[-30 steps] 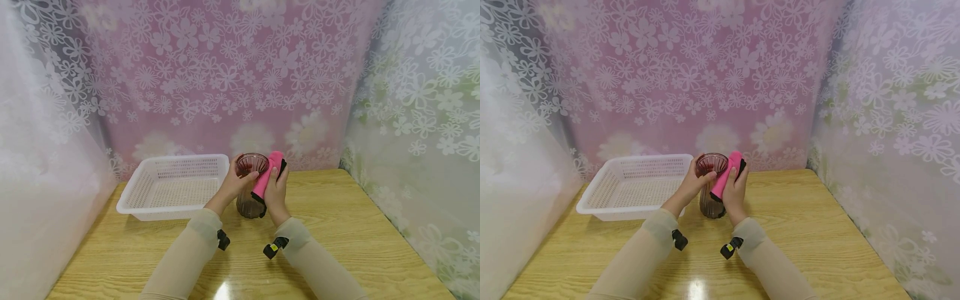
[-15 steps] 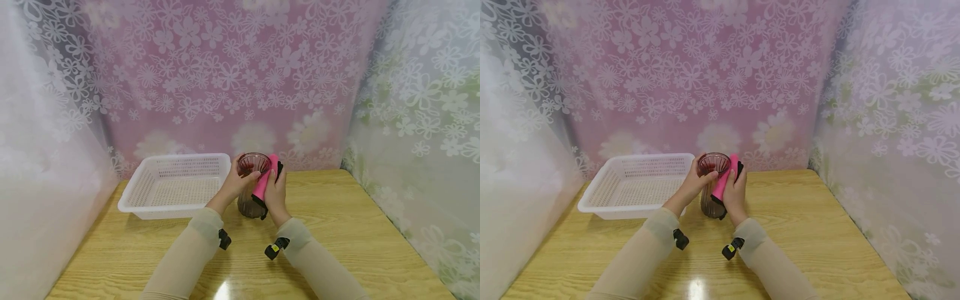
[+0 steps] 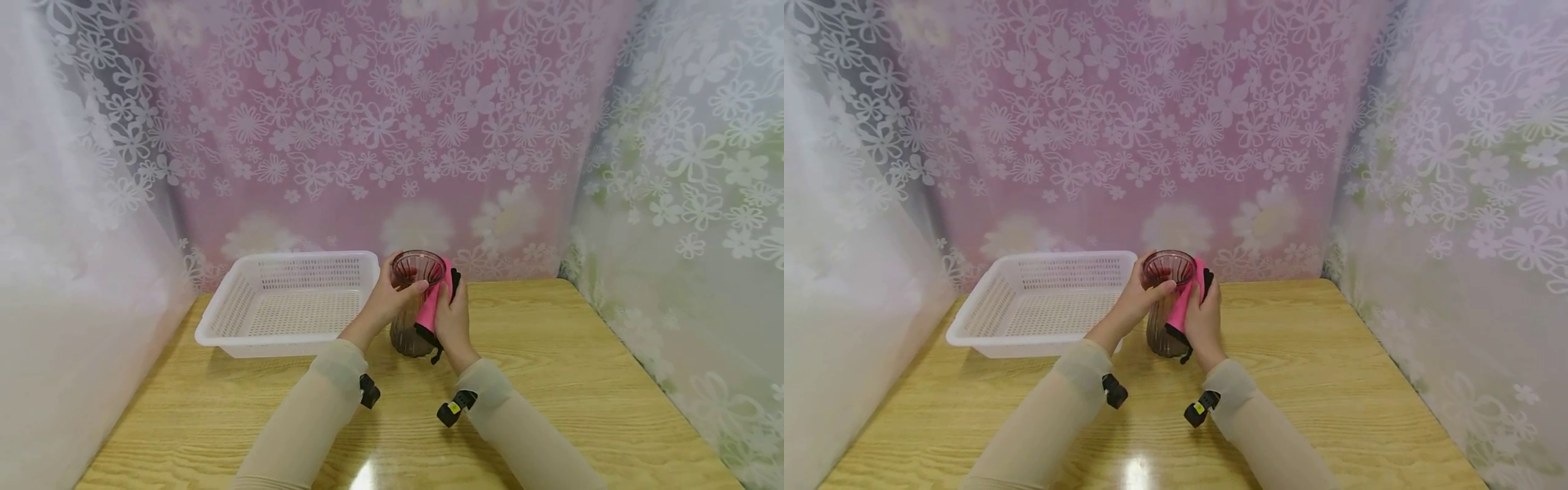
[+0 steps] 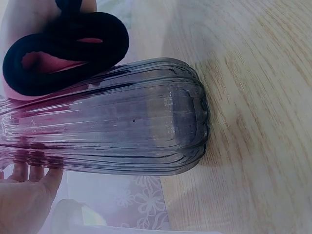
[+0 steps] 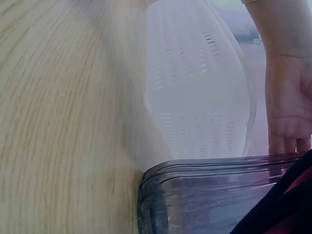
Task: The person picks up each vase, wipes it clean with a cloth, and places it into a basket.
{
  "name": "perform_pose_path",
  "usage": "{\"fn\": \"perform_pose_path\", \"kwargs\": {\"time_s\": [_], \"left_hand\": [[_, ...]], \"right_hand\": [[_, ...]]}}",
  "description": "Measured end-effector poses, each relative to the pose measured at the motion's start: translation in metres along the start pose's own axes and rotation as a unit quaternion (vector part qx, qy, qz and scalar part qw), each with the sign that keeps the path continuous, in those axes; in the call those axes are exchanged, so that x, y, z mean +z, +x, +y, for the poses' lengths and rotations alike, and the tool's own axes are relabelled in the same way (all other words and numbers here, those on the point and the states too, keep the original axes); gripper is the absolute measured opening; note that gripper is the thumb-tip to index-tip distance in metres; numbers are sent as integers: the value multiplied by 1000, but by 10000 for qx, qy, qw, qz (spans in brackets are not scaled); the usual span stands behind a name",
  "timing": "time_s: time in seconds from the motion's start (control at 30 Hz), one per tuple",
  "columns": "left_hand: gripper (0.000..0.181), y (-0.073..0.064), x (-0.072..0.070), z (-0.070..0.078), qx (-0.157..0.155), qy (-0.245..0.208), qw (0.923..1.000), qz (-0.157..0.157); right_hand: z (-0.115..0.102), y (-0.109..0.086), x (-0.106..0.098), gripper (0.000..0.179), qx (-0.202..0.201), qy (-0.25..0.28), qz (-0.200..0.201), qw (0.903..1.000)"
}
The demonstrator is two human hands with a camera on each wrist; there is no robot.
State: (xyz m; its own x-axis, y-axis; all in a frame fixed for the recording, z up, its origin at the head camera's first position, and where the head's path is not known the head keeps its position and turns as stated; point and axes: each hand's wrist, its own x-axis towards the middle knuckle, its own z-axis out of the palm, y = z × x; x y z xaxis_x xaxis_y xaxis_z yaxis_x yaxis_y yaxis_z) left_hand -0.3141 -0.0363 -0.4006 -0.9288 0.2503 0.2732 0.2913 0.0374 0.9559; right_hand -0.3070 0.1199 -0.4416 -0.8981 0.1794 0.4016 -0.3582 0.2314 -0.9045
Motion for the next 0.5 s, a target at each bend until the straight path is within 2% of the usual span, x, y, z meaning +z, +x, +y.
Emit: {"fn": "perform_pose_path", "kwargs": {"time_s": [0.27, 0.5], "left_hand": [[91, -2, 0, 0, -153, 22, 9999, 14], [91, -2, 1, 2, -32, 37, 10000, 36]], "right_hand": [[5, -2, -3, 48, 191, -143, -211, 9995], [11, 0, -5, 42, 302, -316, -294, 9986]]}}
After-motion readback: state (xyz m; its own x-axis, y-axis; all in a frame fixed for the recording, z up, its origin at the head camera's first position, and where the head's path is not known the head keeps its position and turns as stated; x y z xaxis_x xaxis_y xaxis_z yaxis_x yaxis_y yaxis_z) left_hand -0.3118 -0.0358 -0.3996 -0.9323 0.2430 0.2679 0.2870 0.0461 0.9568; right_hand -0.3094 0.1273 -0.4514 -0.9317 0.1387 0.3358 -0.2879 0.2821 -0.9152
